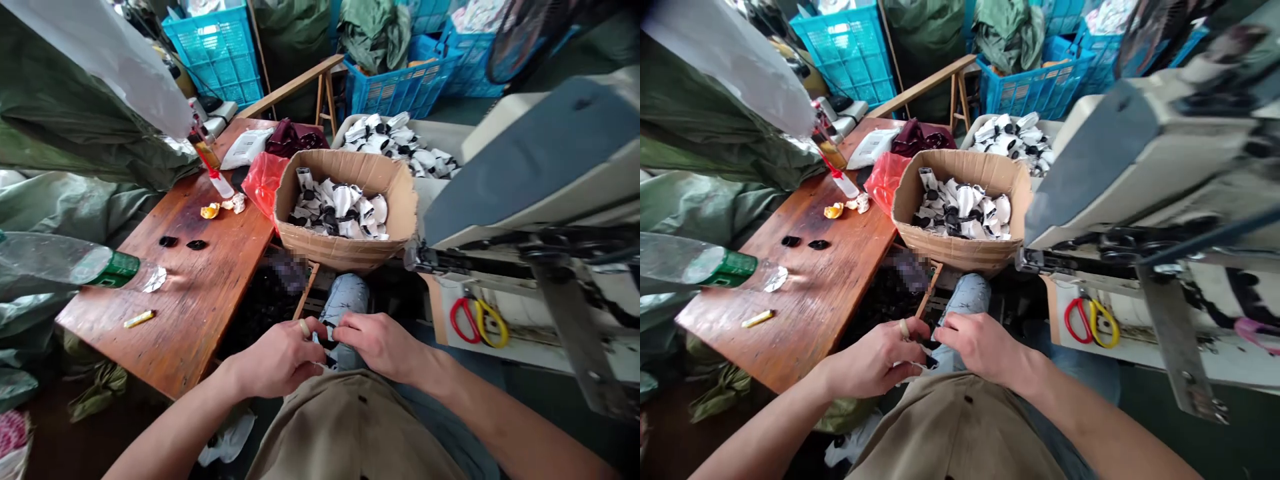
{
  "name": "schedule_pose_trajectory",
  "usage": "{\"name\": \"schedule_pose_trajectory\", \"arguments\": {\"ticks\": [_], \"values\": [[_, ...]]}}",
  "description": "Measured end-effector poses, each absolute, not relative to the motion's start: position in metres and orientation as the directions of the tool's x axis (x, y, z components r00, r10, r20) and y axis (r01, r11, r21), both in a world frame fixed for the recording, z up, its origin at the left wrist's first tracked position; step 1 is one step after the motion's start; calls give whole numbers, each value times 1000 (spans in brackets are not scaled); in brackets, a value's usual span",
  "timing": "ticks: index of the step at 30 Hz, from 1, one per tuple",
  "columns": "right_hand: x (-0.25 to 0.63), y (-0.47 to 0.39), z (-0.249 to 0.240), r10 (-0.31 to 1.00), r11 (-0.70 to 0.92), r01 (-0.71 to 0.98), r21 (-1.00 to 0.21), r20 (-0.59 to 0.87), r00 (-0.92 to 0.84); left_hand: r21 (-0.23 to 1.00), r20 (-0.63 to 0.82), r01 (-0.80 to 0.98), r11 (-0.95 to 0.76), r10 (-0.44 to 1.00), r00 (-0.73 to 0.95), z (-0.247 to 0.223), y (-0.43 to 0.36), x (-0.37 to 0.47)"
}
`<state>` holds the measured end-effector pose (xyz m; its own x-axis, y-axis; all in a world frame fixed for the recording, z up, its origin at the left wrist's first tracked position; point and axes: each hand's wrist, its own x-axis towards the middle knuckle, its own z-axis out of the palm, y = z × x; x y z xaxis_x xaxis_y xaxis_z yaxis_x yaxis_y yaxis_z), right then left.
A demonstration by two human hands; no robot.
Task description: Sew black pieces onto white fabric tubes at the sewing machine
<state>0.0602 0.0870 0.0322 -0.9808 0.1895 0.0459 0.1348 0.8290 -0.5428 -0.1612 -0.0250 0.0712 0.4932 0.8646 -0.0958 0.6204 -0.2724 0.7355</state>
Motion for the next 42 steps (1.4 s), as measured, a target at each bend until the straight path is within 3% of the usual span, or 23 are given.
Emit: {"name": "schedule_pose_trajectory", "arguments": {"ticks": [6, 13, 17, 22, 25, 28, 35, 39, 42], "values": [[101, 91, 40, 344, 703, 316, -637, -83, -935, 611, -84, 665, -429, 801, 593, 72, 3, -117], [153, 84, 31, 522, 602, 401, -690, -40, -852, 569, -134, 719, -398, 818, 559, 55, 20, -68], [177, 81, 27, 636, 420, 452, -787, -100, -765, 696, -107, 651, -305, 852, 513, 38, 22, -46], [205, 86, 31, 752, 10, 493, -870, -319, -578, 859, -47, 489, -153, 927, 372, 15, 12, -30], [213, 88, 40, 737, -123, 506, -854, -421, -530, 881, -44, 458, -123, 940, 338, 7, 8, -25], [209, 93, 53, 677, -97, 531, -842, -447, -585, 890, -17, 432, -148, 935, 355, 5, 8, -22], [181, 124, 72, 359, -48, 710, -703, -675, -644, 904, 57, 369, -216, 916, 396, 2, 8, -23], [159, 143, 67, 182, 58, 773, -631, -755, -630, 909, 116, 331, -253, 916, 384, -6, 5, -26], [141, 143, 68, 191, 302, 753, -585, -736, -649, 906, 151, 318, -280, 914, 376, -11, 3, -28]]}}
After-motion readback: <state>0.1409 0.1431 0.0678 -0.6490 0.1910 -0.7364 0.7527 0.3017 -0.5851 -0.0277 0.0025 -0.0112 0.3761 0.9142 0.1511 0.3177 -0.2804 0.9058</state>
